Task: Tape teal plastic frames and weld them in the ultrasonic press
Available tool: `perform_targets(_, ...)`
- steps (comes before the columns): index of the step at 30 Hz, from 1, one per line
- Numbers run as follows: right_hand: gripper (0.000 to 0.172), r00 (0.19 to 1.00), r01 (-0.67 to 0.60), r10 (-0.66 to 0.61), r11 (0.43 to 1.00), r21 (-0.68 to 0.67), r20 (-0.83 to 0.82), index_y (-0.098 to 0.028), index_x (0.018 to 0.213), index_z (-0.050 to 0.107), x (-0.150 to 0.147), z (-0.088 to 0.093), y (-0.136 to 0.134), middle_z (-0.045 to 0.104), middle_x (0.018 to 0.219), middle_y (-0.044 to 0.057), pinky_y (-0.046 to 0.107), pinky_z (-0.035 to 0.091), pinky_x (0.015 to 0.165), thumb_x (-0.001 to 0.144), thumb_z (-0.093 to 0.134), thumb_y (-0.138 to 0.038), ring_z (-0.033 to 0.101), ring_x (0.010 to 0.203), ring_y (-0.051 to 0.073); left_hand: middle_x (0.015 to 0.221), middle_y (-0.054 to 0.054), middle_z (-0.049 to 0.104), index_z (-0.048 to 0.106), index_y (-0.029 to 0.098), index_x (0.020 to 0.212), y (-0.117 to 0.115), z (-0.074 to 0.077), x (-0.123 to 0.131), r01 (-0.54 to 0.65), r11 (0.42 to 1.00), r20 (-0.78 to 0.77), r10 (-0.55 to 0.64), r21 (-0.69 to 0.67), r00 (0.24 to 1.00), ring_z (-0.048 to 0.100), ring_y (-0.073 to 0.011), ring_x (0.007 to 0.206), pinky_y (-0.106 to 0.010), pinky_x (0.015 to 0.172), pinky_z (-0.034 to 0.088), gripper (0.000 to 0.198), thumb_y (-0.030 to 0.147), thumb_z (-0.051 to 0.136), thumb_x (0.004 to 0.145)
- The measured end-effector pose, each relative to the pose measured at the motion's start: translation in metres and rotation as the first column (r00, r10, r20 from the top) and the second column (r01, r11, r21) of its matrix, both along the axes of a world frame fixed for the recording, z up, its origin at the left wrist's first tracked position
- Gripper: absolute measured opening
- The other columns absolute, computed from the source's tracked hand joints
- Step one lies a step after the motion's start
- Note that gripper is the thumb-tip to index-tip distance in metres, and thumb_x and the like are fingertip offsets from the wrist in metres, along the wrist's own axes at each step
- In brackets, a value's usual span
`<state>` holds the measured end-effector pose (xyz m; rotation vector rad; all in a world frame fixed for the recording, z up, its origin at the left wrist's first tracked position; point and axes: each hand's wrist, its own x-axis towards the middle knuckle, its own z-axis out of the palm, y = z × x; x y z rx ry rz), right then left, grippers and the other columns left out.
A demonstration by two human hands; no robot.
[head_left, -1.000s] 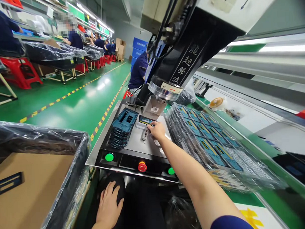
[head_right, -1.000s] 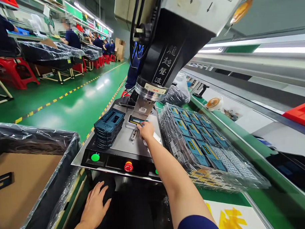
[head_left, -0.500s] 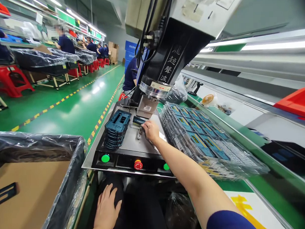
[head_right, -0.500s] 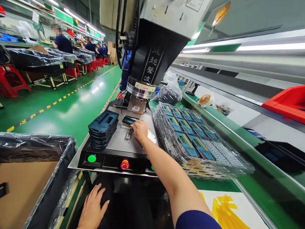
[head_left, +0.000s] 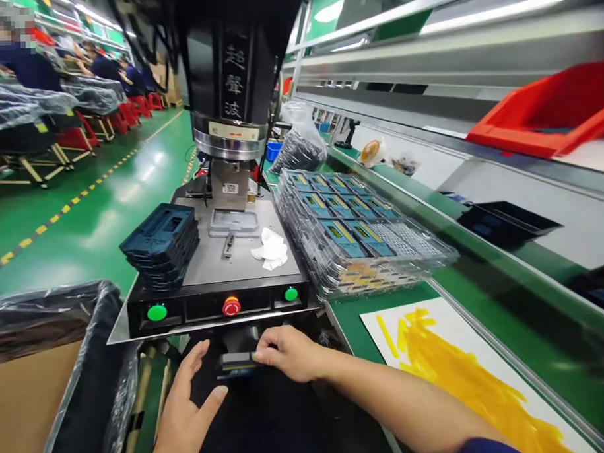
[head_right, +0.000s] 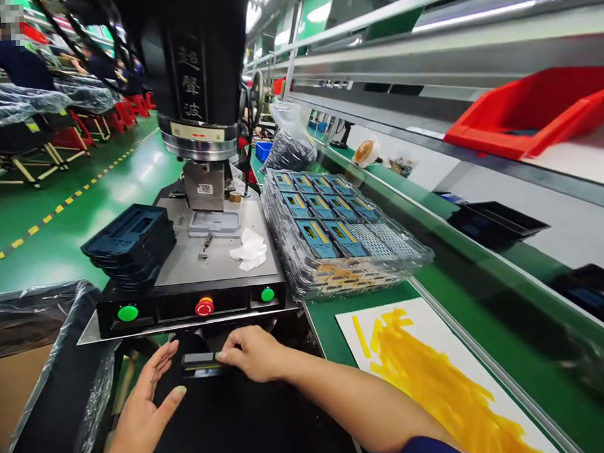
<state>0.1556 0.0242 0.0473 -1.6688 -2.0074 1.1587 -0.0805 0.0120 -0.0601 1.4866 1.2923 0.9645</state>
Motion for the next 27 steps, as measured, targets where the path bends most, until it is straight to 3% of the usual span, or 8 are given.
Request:
perform_targets(2,0.025,0.999,0.031,-0.037,0.988,-0.151,-0.037,-0.016,0.081,0.069,0.005,-0.016,-0.008,0.059,0.064,-0.002,0.019,0.035,0.053,0.084,0.059,-0.039,0.048,0.06,0.009,0.128,-0.009,0.06,0.049,0.023,0.128,0.001,0.018,0.013,0.144,0.985,0.073,-0.137,-0.093,0.988,0.057,-0.0265,0.115,-0.041,0.101,0.044,0.059,0.047,0.063,0.076)
perform_targets(4,0.028,0.995,0.05,-0.065,0.98,-0.192,-0.075,-0.016,0.085,0.069,0.011,-0.03,-0.012,0.06,0.066,-0.002,0.019,0.036,0.054,0.083,0.058,-0.041,0.048,0.059,0.009,0.108,-0.009,0.069,0.059,0.019,0.114,0.001,0.029,0.025,0.207,0.95,0.095,-0.189,-0.236,0.977,0.067,-0.0247,0.095,-0.037,0.088,0.051,0.048,0.05,0.06,0.077)
perform_targets(10,0.021,0.995,0.073,-0.071,0.997,0.04,-0.066,-0.02,0.096,0.069,0.019,-0.049,-0.017,0.07,0.09,0.001,0.023,0.043,0.071,0.079,0.063,-0.031,0.061,0.08,0.014,0.083,-0.003,0.069,0.062,0.016,0.089,-0.004,0.032,0.045,0.006,0.903,0.209,0.093,-0.429,0.974,0.067,-0.0162,0.068,-0.026,0.066,0.051,0.038,0.051,0.064,0.075)
perform_targets(13,0.019,0.996,0.084,-0.084,0.996,0.022,-0.021,-0.021,0.091,0.07,0.018,-0.052,-0.015,0.07,0.083,0.0,0.024,0.042,0.066,0.082,0.059,-0.033,0.061,0.073,0.015,0.079,-0.004,0.068,0.062,0.014,0.086,-0.005,0.026,0.049,-0.049,0.875,0.223,0.177,-0.481,0.959,0.064,-0.0145,0.06,-0.024,0.058,0.049,0.041,0.052,0.068,0.071)
perform_targets(18,0.021,0.995,0.094,-0.094,0.996,-0.001,0.03,-0.021,0.085,0.069,0.015,-0.051,-0.013,0.068,0.071,0.0,0.024,0.04,0.059,0.083,0.056,-0.038,0.058,0.063,0.014,0.073,-0.002,0.065,0.061,0.014,0.082,-0.004,0.024,0.052,-0.131,0.889,0.112,0.199,-0.438,0.974,0.062,-0.0134,0.053,-0.023,0.051,0.045,0.04,0.054,0.065,0.072)
perform_targets(22,0.022,0.997,0.071,-0.071,0.997,0.037,0.015,-0.021,0.091,0.068,0.013,-0.055,-0.017,0.069,0.082,0.002,0.025,0.044,0.065,0.087,0.051,-0.035,0.061,0.072,0.016,0.072,-0.002,0.065,0.063,0.016,0.086,-0.003,0.029,0.054,-0.134,0.919,-0.015,0.138,-0.372,0.99,0.063,-0.0158,0.058,-0.026,0.058,0.046,0.04,0.054,0.061,0.076)
perform_targets(24,0.025,0.999,0.019,-0.016,0.997,0.078,-0.043,-0.02,0.099,0.067,0.011,-0.06,-0.019,0.07,0.093,0.004,0.027,0.046,0.072,0.09,0.046,-0.031,0.063,0.083,0.017,0.085,-0.007,0.067,0.062,0.017,0.102,-0.004,0.032,0.058,-0.19,0.946,-0.19,0.143,-0.264,0.971,0.066,-0.0212,0.074,-0.031,0.069,0.048,0.051,0.055,0.067,0.07)
perform_targets(27,0.032,0.995,-0.034,0.048,0.986,0.166,-0.083,-0.017,0.113,0.063,0.008,-0.068,-0.022,0.067,0.105,0.008,0.03,0.048,0.081,0.093,0.04,-0.024,0.062,0.093,0.019,0.118,-0.016,0.06,0.049,0.016,0.127,-0.005,0.035,0.063,-0.246,0.966,-0.399,0.197,-0.075,0.895,0.056,-0.0324,0.11,-0.04,0.089,0.043,0.09,0.055,0.08,0.052)
